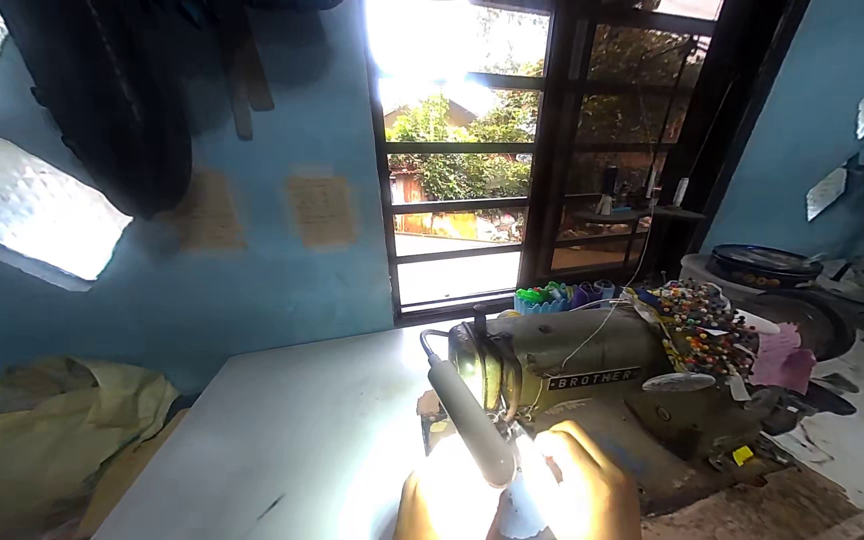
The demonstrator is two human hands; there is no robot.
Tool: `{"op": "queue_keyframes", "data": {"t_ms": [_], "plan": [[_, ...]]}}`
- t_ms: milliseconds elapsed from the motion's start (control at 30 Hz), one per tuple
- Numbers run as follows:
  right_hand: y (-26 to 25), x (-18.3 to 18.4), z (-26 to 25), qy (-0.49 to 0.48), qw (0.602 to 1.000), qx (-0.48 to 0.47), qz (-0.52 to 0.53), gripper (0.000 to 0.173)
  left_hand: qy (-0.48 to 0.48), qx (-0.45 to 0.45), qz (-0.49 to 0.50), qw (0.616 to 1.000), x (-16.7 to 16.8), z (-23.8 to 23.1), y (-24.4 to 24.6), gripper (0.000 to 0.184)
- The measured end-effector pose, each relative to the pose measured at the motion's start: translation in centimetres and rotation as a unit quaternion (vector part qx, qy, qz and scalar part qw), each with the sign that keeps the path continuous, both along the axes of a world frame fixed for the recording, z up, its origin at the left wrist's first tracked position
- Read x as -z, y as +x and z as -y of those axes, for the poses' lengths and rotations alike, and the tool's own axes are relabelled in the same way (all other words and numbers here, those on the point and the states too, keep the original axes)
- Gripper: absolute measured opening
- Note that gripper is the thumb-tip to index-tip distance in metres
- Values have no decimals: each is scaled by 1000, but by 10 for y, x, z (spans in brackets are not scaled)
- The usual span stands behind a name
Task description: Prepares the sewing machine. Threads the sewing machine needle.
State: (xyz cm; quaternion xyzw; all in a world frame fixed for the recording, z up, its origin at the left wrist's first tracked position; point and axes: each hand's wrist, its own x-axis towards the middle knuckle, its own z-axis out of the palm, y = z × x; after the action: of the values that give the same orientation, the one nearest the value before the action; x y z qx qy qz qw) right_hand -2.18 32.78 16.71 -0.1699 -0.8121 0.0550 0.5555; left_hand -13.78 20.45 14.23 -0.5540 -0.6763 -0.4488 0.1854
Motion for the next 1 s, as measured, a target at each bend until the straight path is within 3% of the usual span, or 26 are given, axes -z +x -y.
{"op": "queue_keyframes", "data": {"t_ms": [1000], "plan": [[-7, -20, 1, -6, 998, 12, 68, 19, 9, 1, -11, 1000, -1, -1, -2, 22]]}}
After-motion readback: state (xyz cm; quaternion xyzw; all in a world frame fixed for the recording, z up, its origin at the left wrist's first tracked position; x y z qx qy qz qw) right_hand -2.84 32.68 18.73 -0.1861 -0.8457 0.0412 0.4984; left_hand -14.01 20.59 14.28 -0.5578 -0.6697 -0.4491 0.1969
